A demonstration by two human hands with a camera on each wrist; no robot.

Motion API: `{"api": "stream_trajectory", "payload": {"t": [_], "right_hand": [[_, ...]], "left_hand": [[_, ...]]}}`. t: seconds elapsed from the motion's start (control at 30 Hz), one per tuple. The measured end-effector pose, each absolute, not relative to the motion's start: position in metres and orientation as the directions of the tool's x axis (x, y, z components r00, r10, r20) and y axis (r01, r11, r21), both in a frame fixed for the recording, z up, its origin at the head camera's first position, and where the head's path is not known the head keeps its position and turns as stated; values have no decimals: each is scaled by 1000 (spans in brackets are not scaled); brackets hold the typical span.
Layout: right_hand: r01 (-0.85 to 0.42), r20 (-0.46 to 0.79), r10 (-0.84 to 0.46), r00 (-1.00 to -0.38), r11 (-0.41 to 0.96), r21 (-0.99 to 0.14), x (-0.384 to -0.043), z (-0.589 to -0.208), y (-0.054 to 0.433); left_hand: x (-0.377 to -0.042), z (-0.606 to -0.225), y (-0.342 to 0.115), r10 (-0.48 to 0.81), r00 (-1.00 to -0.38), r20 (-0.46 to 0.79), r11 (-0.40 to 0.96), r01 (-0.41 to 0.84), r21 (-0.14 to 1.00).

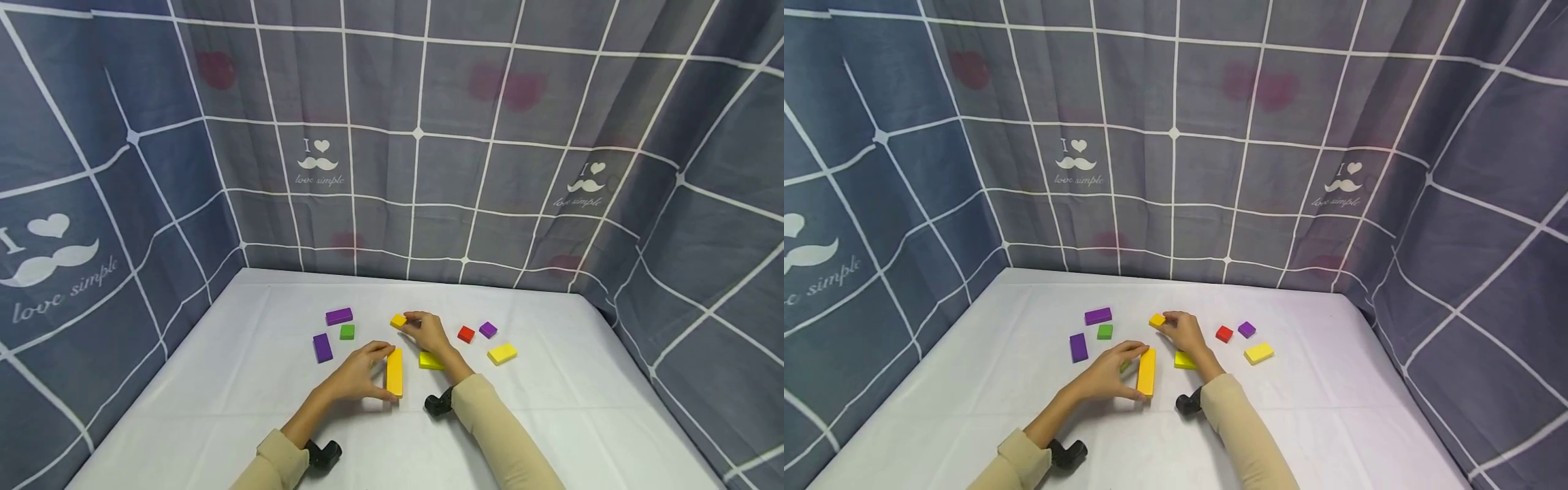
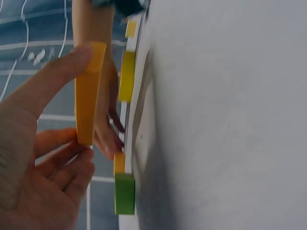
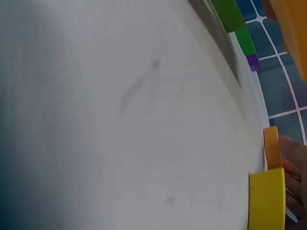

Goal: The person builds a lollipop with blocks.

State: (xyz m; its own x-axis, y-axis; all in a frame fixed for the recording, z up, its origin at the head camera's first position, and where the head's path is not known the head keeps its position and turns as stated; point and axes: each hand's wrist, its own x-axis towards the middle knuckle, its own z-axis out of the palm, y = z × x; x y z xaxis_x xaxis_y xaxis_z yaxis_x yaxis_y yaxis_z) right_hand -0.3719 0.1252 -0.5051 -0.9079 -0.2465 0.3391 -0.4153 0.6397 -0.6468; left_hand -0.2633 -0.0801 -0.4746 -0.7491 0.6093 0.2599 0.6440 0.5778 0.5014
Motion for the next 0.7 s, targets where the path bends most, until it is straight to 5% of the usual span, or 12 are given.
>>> {"api": "stream_trajectory", "payload": {"t": [0.37,0.7], "right_hand": [[-402,351,-219,-910,667,-627,-370,-506,117],[-485,354,-331,-875,594,-642,-348,-490,129]], "left_hand": [[-223,-483,-75,622,-747,234,553,631,545],[-218,-495,-71,618,-753,224,565,624,540]]}}
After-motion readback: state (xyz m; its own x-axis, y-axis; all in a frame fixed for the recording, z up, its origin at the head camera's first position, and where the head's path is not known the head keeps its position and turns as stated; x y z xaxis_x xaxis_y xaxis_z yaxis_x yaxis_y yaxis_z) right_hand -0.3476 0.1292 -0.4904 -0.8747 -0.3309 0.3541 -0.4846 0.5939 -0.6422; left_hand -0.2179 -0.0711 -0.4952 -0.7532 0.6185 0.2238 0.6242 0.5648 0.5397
